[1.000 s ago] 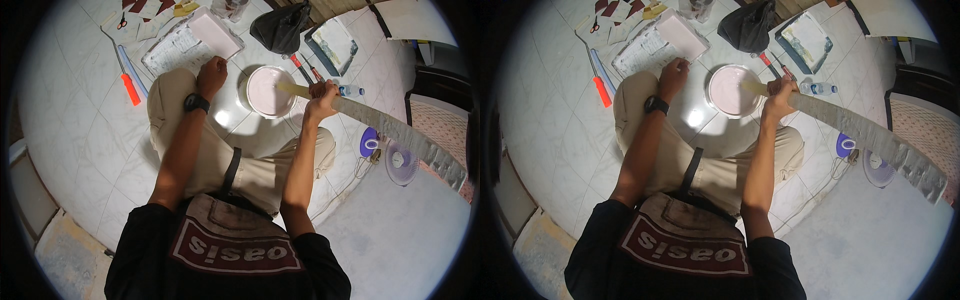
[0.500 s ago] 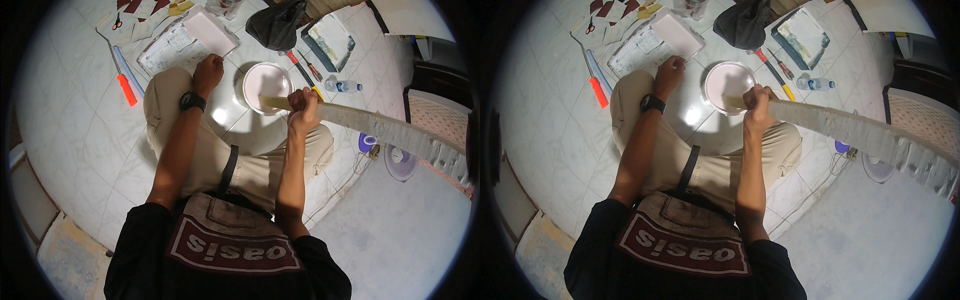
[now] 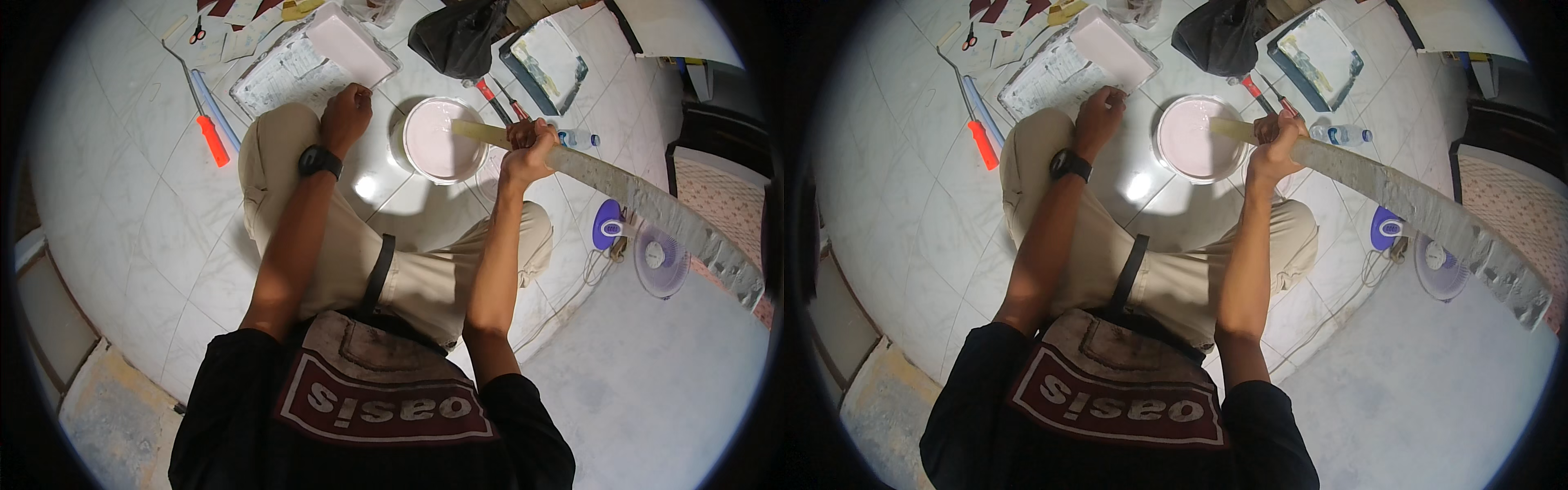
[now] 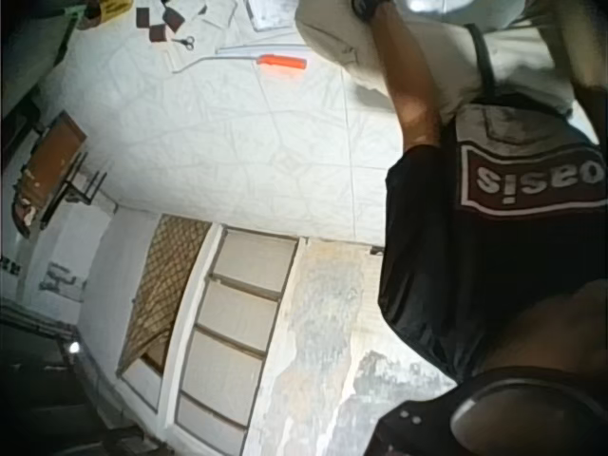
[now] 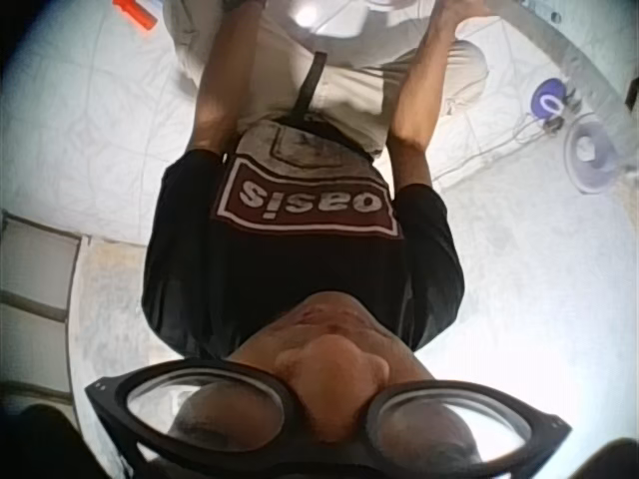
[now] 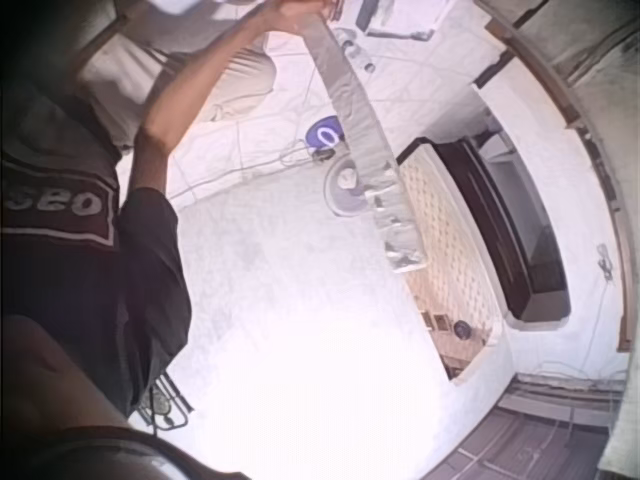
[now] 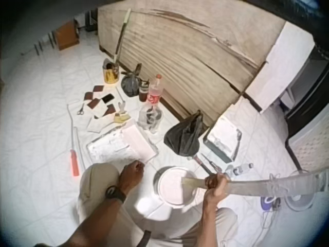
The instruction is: The person sits on the floor and stirs a white liquid in a bucket using a small stick. They then switch to a long wooden stick to continue mixing the contents of the bucket thoroughly.
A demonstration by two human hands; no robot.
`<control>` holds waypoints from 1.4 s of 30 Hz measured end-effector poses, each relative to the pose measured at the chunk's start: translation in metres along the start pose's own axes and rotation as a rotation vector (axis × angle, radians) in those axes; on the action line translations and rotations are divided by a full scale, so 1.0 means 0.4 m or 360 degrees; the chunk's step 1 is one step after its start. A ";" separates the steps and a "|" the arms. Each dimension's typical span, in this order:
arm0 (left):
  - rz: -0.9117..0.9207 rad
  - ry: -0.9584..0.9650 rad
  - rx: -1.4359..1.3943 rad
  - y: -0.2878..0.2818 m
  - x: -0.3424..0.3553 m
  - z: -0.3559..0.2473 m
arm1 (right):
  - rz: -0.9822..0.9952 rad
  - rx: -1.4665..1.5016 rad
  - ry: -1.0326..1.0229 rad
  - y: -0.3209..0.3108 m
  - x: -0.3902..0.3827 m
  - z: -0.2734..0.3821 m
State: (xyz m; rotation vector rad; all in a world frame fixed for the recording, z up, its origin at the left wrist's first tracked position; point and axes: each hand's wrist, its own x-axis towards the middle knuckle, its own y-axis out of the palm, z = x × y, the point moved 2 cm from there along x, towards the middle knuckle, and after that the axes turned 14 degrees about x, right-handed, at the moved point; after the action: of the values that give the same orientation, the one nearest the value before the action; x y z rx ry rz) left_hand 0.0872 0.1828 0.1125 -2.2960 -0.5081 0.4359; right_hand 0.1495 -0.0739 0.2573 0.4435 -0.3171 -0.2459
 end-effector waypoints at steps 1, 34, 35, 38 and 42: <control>0.0012 -0.0008 0.0025 0.001 0.000 -0.004 | 0.0077 -0.0020 -0.0008 -0.006 0.003 0.007; 0.0006 -0.0023 -0.0008 0.005 0.011 0.018 | 0.0097 -0.0070 0.0225 -0.057 -0.042 0.061; 0.0026 -0.0028 -0.0002 0.004 0.011 0.016 | 0.0111 -0.0086 0.0223 -0.059 -0.059 0.068; 0.0068 -0.0041 0.0015 0.002 0.015 0.016 | 0.0082 -0.0243 0.0296 -0.039 -0.110 0.082; 0.0071 -0.0047 -0.0003 0.001 0.014 0.013 | 0.0134 -0.0288 0.0383 0.031 -0.146 0.081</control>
State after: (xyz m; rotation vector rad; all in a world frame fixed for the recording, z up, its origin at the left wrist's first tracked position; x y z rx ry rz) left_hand 0.0898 0.1881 0.1079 -2.3097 -0.4728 0.4922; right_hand 0.0864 -0.0579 0.2765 0.2762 -0.0762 -0.1352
